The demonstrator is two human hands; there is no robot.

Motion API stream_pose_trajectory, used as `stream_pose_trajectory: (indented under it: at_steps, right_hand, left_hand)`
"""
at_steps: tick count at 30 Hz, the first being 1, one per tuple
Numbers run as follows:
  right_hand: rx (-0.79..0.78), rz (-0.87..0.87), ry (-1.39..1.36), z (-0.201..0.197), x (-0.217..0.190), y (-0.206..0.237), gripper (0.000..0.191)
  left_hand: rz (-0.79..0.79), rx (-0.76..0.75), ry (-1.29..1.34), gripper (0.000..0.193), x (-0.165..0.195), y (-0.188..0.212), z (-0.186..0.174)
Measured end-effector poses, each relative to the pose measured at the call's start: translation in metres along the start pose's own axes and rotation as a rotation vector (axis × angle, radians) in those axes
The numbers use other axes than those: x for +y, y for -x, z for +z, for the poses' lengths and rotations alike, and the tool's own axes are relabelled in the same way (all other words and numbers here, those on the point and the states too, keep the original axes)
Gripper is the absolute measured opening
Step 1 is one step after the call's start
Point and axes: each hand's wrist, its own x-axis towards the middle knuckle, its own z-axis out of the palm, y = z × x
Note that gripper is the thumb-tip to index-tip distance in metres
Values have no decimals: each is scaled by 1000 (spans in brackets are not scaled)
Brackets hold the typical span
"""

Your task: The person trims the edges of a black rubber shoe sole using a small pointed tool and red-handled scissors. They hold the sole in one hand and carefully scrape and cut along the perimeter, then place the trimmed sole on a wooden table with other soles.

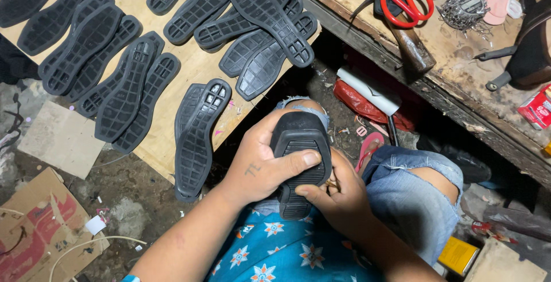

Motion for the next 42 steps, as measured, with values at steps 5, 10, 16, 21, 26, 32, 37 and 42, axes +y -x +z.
stream_pose_trajectory:
  at_steps: [5,10,16,21,26,32,37,42]
  right_hand:
    - [18,34,99,-1,-1,-1,65]
    - [51,-13,338,-12,-9,1,68]
    - [315,-316,576,-42,-44,21,24]
    - [557,-574,866,-39,-72,46,25]
    - [354,-571,710,-23,-88,48,23]
    - [280,-506,734,-21,-95,35,16]
    - [279,-444,807,-19,-101,30,16]
    - [310,-382,961,-20,-106,27,20]
  left_hand:
    - [-27,-17,-31,44,1,-3,-3]
    - [-8,-2,48,40,3,-4,4]
    - [94,19,-125,33,4,-6,14]
    - [-26,24,-176,38,7,-7,25]
    - [-23,-11,-234,37,10,-8,29]
    - [-1,-8,-231,40,10,-7,28]
    - [-37,-5,-217,41,11,-7,26]
    - [-78,12,-188,41,11,-6,22]
